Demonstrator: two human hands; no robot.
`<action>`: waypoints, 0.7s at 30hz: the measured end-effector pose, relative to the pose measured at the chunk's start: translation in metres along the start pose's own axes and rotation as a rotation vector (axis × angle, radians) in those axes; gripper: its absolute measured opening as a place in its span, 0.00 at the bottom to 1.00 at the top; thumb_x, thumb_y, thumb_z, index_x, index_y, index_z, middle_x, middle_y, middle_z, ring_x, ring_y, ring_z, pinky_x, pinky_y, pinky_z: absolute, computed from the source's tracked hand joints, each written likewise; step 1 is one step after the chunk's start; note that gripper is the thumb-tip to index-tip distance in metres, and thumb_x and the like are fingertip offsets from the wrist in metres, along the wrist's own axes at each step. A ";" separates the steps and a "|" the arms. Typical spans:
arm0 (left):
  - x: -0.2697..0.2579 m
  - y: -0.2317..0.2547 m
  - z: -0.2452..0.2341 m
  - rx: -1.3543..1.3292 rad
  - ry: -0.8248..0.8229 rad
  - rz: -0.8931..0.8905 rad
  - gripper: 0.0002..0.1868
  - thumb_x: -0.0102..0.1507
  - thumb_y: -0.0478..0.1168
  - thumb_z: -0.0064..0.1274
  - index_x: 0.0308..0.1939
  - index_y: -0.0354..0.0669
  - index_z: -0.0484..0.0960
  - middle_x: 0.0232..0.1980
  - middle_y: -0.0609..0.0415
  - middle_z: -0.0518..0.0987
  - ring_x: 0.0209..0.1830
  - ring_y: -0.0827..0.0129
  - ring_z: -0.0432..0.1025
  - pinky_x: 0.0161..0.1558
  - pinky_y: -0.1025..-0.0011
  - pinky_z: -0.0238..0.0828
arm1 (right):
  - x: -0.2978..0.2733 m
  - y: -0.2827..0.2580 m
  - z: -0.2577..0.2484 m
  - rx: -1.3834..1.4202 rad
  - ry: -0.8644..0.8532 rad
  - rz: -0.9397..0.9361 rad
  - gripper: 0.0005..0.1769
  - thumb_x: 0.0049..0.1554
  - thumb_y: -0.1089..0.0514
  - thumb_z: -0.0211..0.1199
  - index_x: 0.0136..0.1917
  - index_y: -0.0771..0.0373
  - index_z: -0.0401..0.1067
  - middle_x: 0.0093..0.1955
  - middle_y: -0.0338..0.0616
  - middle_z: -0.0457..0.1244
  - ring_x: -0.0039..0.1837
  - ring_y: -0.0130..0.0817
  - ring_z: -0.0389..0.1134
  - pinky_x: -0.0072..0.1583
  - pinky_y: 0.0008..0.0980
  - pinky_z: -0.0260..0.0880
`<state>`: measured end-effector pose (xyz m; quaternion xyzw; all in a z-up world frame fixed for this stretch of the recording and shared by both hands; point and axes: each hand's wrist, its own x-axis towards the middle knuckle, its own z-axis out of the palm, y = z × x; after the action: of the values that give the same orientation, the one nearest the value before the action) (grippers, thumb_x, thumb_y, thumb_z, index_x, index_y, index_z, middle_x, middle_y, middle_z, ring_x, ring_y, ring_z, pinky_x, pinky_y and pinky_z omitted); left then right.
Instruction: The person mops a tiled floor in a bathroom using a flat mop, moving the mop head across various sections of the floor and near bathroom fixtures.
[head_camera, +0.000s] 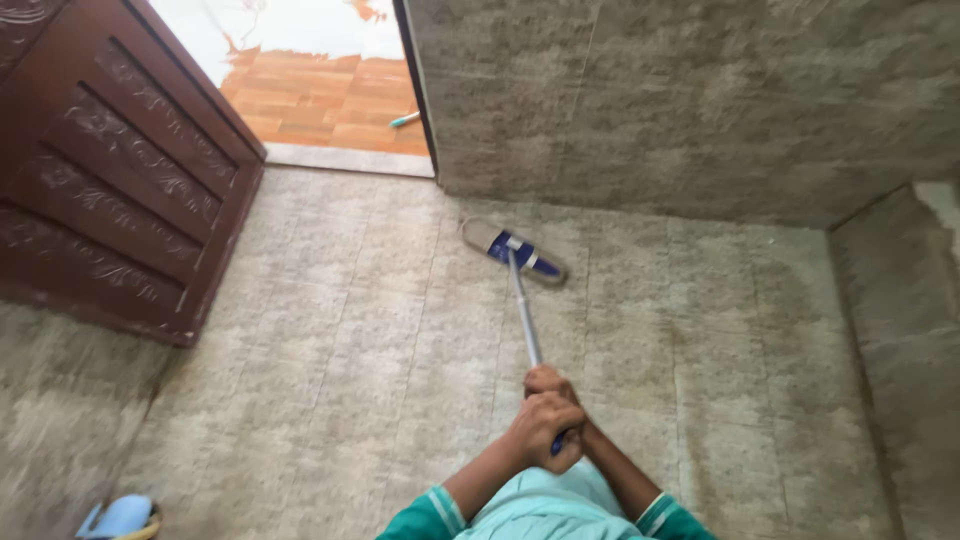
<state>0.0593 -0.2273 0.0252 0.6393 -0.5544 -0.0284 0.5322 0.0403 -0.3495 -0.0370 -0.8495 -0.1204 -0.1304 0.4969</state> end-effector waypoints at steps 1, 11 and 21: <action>-0.003 0.007 -0.004 0.011 0.026 0.003 0.07 0.47 0.38 0.53 0.26 0.45 0.72 0.28 0.51 0.74 0.31 0.53 0.71 0.38 0.59 0.68 | -0.002 -0.005 -0.004 0.003 0.008 -0.008 0.13 0.45 0.57 0.64 0.31 0.66 0.64 0.34 0.46 0.59 0.45 0.42 0.63 0.49 0.39 0.65; -0.007 -0.031 0.010 -0.012 0.150 0.056 0.06 0.46 0.37 0.50 0.24 0.47 0.69 0.26 0.52 0.72 0.28 0.55 0.68 0.35 0.60 0.67 | 0.008 0.040 0.000 0.086 -0.033 0.024 0.12 0.46 0.53 0.62 0.32 0.64 0.65 0.34 0.43 0.59 0.45 0.40 0.62 0.48 0.37 0.66; -0.023 -0.044 0.023 0.057 -0.046 -0.026 0.07 0.49 0.38 0.53 0.29 0.44 0.72 0.28 0.52 0.74 0.32 0.53 0.70 0.40 0.59 0.67 | -0.005 0.058 0.003 0.026 -0.125 0.027 0.08 0.48 0.58 0.60 0.31 0.63 0.66 0.37 0.42 0.60 0.47 0.39 0.62 0.48 0.36 0.65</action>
<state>0.0660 -0.2327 -0.0288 0.6606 -0.5585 -0.0339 0.5004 0.0554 -0.3750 -0.0874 -0.8510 -0.1416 -0.0689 0.5010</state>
